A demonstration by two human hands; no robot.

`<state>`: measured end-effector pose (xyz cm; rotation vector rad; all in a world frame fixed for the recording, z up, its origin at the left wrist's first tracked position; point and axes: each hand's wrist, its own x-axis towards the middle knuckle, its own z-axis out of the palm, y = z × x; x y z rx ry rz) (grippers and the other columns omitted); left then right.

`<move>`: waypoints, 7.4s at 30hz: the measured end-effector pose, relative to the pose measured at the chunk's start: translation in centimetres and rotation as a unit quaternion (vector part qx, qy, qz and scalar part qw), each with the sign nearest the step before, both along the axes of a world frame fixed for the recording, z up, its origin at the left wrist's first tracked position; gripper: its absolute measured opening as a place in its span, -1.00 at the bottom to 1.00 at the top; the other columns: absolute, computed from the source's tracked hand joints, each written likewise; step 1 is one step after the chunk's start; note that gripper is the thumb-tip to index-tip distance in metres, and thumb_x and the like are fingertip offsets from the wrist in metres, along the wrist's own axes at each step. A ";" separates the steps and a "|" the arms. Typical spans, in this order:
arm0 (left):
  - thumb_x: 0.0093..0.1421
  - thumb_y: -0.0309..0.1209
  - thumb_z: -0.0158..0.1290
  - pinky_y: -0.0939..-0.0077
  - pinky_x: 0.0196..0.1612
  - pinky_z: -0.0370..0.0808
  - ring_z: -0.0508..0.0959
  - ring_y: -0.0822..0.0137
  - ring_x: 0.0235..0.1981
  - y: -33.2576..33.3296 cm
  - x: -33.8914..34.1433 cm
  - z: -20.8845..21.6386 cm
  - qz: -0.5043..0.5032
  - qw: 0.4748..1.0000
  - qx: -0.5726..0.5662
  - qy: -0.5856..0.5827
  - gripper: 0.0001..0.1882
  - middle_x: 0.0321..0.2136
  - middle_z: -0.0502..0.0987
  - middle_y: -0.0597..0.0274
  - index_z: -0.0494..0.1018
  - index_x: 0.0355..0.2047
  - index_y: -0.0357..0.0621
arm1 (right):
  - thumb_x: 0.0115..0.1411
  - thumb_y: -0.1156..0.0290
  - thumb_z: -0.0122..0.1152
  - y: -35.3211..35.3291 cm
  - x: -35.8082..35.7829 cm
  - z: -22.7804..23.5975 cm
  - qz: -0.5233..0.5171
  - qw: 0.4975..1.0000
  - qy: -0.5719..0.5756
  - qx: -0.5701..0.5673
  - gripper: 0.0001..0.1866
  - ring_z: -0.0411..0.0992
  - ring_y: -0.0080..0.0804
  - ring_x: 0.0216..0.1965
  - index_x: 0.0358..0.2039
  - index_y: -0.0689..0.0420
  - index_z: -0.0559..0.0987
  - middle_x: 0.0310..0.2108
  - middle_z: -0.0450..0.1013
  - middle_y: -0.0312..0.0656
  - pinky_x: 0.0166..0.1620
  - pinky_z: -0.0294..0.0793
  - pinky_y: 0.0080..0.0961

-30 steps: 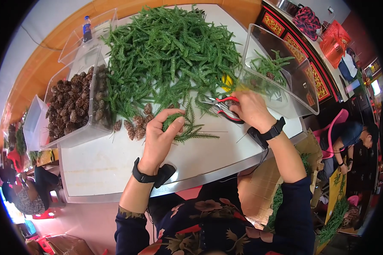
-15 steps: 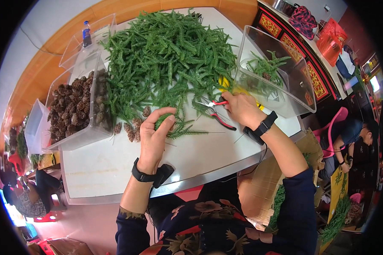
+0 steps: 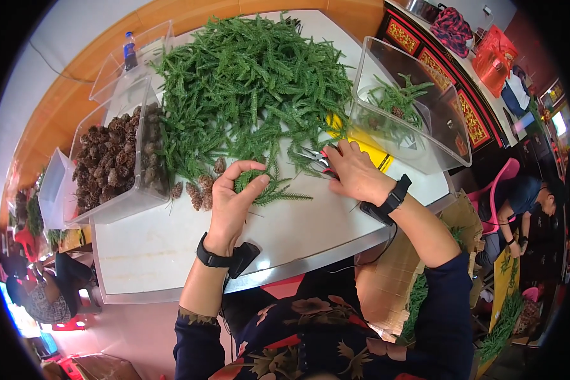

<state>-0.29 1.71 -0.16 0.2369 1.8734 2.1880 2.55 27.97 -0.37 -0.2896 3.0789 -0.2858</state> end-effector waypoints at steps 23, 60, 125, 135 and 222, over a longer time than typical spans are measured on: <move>0.15 -0.57 0.09 0.76 -0.29 0.34 0.41 0.64 -0.42 -0.1 -0.1 0.4 -0.027 0.996 0.022 -0.082 -0.82 -0.43 0.47 0.47 0.50 -0.21 -0.19 | 0.19 0.33 0.23 -8.5 -1.4 3.6 -0.055 0.825 -0.009 -0.562 -0.82 0.23 -0.76 -0.54 -0.37 0.18 0.49 -0.58 0.34 -0.45 -0.45 0.24 -0.71; 0.11 -0.56 0.07 0.73 -0.29 0.34 0.42 0.61 -0.42 -0.4 0.6 0.3 -0.036 0.995 0.090 -0.025 -0.87 -0.42 0.49 0.40 0.53 -0.31 -0.22 | 0.09 0.34 0.38 -8.8 1.6 4.6 -0.012 0.866 -0.026 -0.499 -0.72 0.26 -0.62 -0.54 -0.28 0.18 0.49 -0.51 0.34 -0.36 -0.41 0.26 -0.69; -0.10 -0.42 0.15 0.67 -0.49 0.28 0.41 0.49 -0.57 -2.7 -0.7 -0.4 -0.263 0.926 0.172 -0.209 -0.76 -0.52 0.54 0.20 0.51 -0.42 -0.35 | -0.26 0.68 0.11 -4.0 -3.2 5.6 0.346 0.916 0.112 -0.169 -0.61 0.38 -0.10 -0.34 -0.31 0.14 0.45 -0.40 0.37 -0.19 -0.33 0.39 -0.28; 0.11 -0.54 0.15 0.74 -0.35 0.35 0.43 0.63 -0.45 0.2 1.3 1.0 0.078 0.982 -0.103 0.138 -0.89 -0.47 0.53 0.38 0.57 -0.32 -0.25 | -0.01 0.50 0.12 -5.1 0.6 6.7 0.067 0.991 -0.067 -0.091 -0.80 0.43 0.08 -0.34 -0.32 0.21 0.46 -0.45 0.45 0.01 -0.31 0.40 -0.10; 0.12 -0.48 0.09 0.78 -0.54 0.25 0.30 0.59 -0.64 -2.0 0.0 0.4 -0.162 0.944 0.208 -0.201 -0.85 -0.44 0.53 0.21 0.50 -0.30 -0.27 | -0.05 0.55 0.16 -4.1 0.2 7.6 0.192 0.961 -0.060 -0.191 -0.81 0.38 0.03 -0.45 -0.35 0.22 0.46 -0.52 0.40 -0.03 -0.36 0.39 -0.23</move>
